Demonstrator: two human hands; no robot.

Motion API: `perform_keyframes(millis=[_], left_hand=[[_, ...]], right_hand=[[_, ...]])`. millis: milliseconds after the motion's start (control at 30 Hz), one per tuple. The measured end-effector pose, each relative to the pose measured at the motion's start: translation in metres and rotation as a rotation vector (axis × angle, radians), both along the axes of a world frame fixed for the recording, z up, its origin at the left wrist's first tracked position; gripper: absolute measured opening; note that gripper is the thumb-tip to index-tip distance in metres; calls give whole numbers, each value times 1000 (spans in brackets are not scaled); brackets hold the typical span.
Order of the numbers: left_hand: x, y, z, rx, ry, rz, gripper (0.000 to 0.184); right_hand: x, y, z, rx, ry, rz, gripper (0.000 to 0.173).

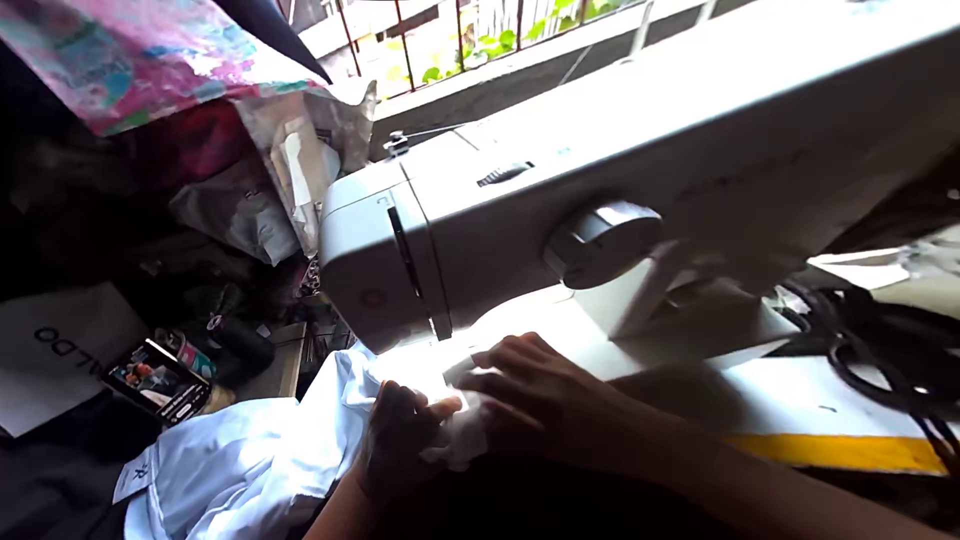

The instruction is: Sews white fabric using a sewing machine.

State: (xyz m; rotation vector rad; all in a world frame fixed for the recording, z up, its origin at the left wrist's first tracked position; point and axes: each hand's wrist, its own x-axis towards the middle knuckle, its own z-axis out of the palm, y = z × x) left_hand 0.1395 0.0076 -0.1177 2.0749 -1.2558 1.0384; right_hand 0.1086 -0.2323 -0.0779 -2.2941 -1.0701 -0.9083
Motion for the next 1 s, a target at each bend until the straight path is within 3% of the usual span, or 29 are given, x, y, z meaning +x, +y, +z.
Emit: perform_keyframes(millis=[167,500,700,867,1000], left_hand=[[1,1,-9,-19,-33,34,26],[-2,-4,-7,-15,-56,-23,16],[0,-4,-10,-8,-67,-16,19],[-2,-5,-7,21,-73,-30,19],[-4,-6,-5,28,-59,-19,19]], right_hand=[[12,-18,34,44,2,-54,29],[6,-24,-7,-117,-24,-79,30],[10,-5,11,-171,-115,30,18],[29,0,18,176,59,15,18],[28,0,8,206,134,23,16]])
